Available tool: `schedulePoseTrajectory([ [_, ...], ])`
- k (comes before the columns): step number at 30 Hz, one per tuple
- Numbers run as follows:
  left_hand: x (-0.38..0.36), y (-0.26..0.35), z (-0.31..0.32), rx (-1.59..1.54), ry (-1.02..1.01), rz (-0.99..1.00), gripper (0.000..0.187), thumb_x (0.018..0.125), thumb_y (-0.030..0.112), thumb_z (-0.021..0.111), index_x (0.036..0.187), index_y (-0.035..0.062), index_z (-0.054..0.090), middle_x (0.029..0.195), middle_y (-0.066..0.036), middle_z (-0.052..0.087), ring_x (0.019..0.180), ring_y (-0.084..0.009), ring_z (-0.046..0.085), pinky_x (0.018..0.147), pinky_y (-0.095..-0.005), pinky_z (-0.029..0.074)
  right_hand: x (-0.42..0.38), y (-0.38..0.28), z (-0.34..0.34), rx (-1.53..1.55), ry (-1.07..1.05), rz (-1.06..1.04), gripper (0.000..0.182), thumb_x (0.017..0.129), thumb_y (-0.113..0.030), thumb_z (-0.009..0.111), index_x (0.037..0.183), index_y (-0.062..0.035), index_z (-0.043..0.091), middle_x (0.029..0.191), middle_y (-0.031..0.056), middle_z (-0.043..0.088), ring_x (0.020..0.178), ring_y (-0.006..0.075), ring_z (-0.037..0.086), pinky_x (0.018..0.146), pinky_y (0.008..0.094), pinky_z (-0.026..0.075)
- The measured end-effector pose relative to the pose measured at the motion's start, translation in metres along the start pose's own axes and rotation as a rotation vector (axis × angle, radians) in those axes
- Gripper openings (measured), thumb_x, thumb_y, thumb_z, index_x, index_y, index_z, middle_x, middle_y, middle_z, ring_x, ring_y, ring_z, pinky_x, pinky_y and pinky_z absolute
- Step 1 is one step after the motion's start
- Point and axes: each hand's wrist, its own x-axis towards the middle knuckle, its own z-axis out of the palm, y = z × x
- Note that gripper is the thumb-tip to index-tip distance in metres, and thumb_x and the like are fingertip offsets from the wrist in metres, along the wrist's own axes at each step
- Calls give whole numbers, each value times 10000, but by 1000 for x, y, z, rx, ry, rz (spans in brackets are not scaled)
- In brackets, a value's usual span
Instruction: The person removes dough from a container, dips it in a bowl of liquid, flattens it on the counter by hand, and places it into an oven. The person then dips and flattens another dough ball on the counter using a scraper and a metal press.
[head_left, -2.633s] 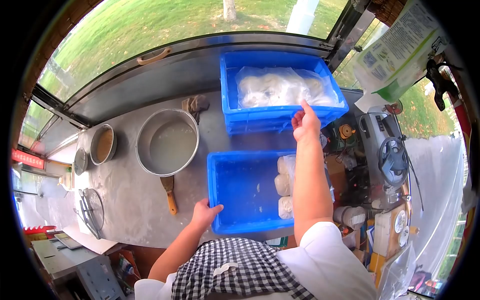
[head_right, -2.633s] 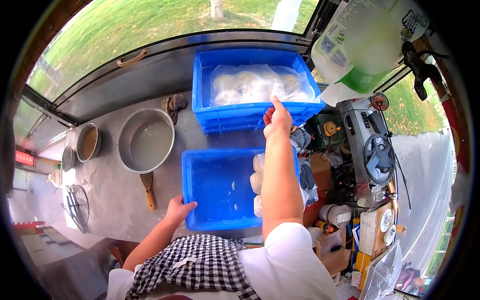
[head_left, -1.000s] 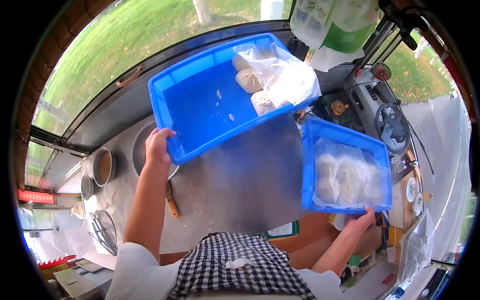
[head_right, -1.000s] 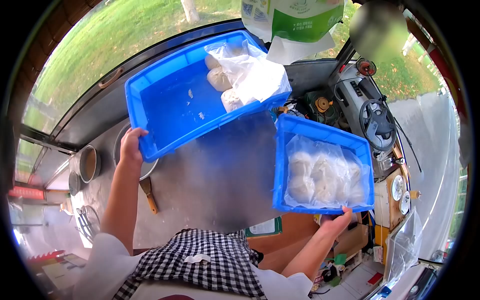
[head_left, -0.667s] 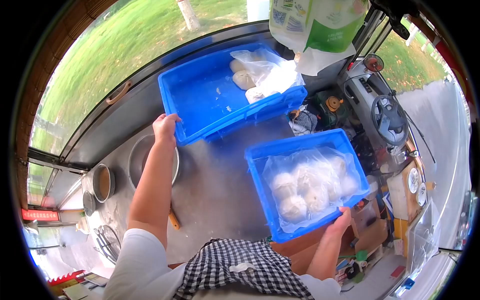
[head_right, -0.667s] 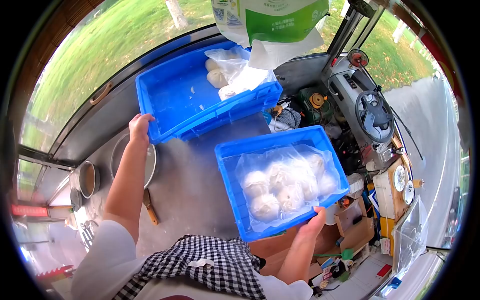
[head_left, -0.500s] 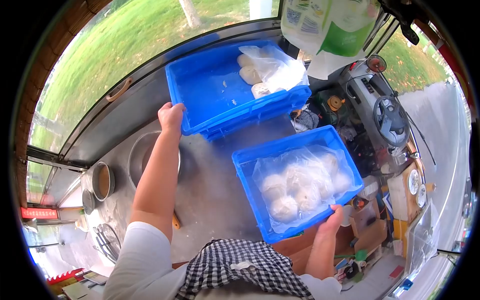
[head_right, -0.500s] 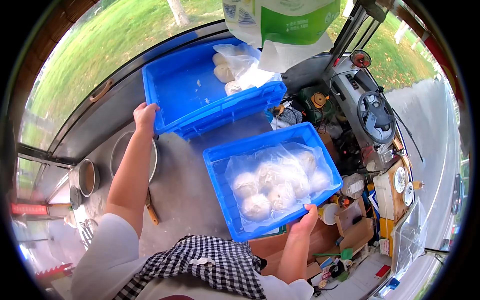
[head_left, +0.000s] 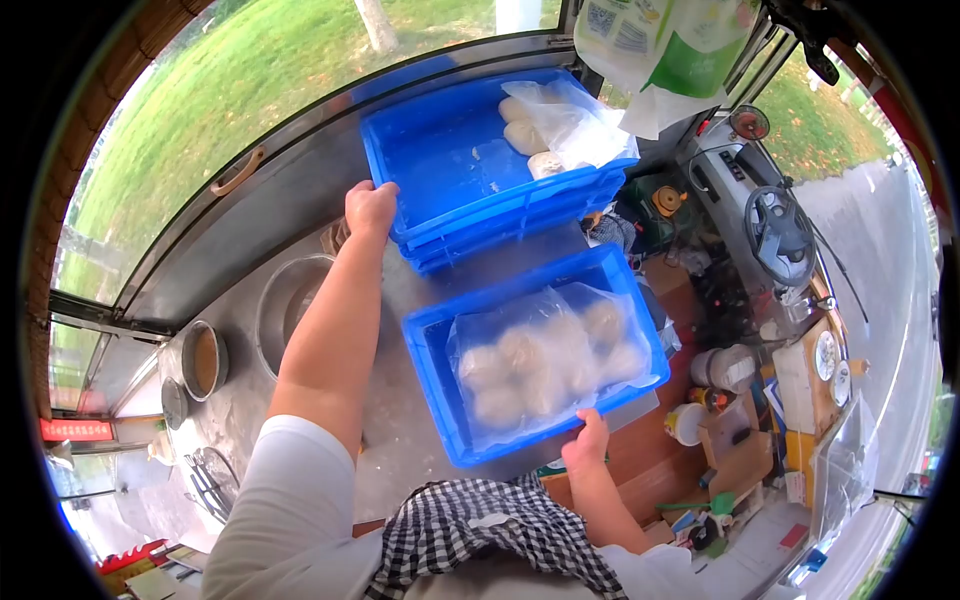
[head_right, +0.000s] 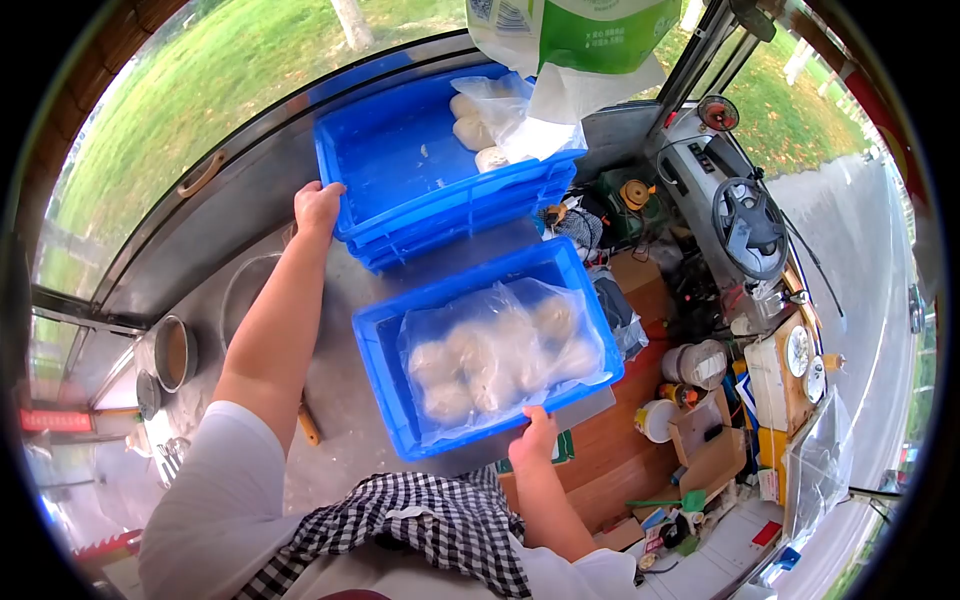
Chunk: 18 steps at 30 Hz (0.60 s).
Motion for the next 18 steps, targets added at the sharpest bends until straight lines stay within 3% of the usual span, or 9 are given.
schedulePoseTrajectory([
  [1,-4,9,-2,113,19,48,250,818,178,742,893,-60,736,771,-154,720,720,-248,689,707,-390,540,-15,-9,10,-84,-30,-9,265,847,-76,685,1102,-34,627,1029,47,617,993,206,605,910,363,500],
  [3,-10,12,-3,43,-21,37,341,860,266,751,920,-69,728,816,-188,731,774,-282,712,747,-410,549,-48,-28,25,-252,-85,-22,252,911,-107,717,1134,-33,626,978,32,613,938,178,598,882,317,492],
  [4,-8,8,-2,25,-11,30,356,866,280,756,930,-69,729,825,-188,734,781,-280,713,752,-412,550,-47,-32,15,-475,-81,-109,189,985,-181,720,1062,-44,616,915,13,589,849,135,565,817,291,481],
  [7,-4,7,3,38,5,26,420,889,332,755,971,-78,722,889,-224,744,854,-337,730,818,-435,555,-40,-53,2,-454,26,-200,199,999,-198,722,1039,-48,598,892,6,575,797,111,535,757,275,468],
  [10,3,2,5,111,29,65,440,902,356,733,991,-74,716,963,-266,744,965,-420,722,889,-467,541,-21,-97,18,-475,69,-526,207,1015,-195,715,1021,-54,564,880,4,552,781,102,515,732,257,454],
  [11,1,3,4,123,40,72,443,901,350,742,994,-82,714,939,-258,739,930,-396,721,862,-458,541,-12,-110,26,-506,68,-642,208,1016,-192,715,1020,-55,558,881,5,549,784,102,514,732,255,453],
  [13,2,2,6,146,55,91,450,900,337,762,1001,-98,710,892,-243,730,860,-347,718,808,-442,539,-10,-146,78,-523,-106,-874,200,1021,-189,710,1023,-56,560,905,3,558,792,102,513,742,263,458],
  [17,4,-3,6,160,37,98,459,907,387,713,999,-63,706,1016,-287,738,1014,-442,708,920,-483,537,4,-200,215,-691,-306,-1258,186,1037,-189,694,1107,-31,627,985,25,627,883,114,566,808,281,491],
  [18,4,-3,4,154,26,83,464,906,390,713,1002,-64,707,1020,-288,738,1017,-444,708,923,-485,536,14,-206,248,-674,-363,-1279,210,1020,-189,713,1132,-28,637,1010,50,651,909,148,600,825,305,506],
])
